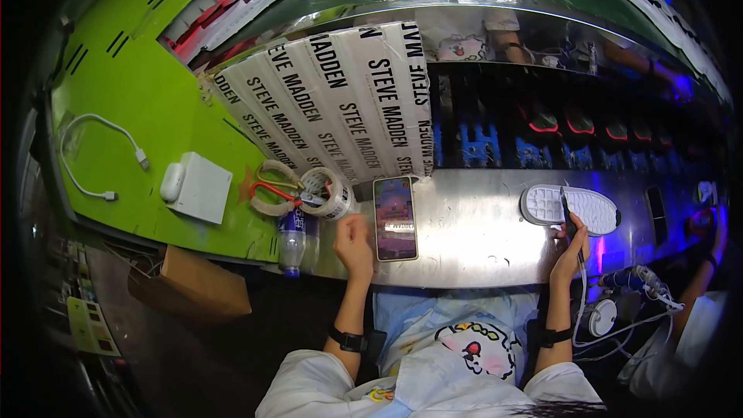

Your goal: Applying adhesive substance to shoe soles using a manual brush on a manufacturing assembly line.

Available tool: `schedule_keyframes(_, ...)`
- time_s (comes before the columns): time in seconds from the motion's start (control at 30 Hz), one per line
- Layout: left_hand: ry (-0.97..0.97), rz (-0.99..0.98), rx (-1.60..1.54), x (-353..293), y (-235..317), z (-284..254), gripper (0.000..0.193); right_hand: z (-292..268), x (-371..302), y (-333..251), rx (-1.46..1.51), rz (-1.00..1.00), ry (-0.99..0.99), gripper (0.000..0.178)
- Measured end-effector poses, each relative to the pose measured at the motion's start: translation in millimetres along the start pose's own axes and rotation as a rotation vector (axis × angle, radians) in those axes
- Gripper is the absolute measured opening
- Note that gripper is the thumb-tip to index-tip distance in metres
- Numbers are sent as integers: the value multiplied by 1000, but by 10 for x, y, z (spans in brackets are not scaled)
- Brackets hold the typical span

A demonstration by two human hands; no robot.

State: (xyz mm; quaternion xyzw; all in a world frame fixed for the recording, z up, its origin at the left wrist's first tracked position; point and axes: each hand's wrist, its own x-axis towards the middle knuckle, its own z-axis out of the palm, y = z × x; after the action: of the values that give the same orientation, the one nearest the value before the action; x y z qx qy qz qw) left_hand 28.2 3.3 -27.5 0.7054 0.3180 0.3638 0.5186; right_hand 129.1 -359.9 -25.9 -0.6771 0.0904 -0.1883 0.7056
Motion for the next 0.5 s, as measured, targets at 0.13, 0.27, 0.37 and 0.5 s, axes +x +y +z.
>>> schedule_keyframes(0.13,-12,-16,-96,-38,194,5,16,-4,4,-51,-6,34,-4,42)
schedule_keyframes(0.27,-234,437,157,-9,273,24,34,0,9,-21,1,13,-6,42)
schedule_keyframes(0.37,-344,501,227,12,243,1,40,-7,14,-20,-23,-11,-16,42)
schedule_keyframes(0.5,-367,524,237,3,260,28,41,-35,29,30,17,2,3,42)
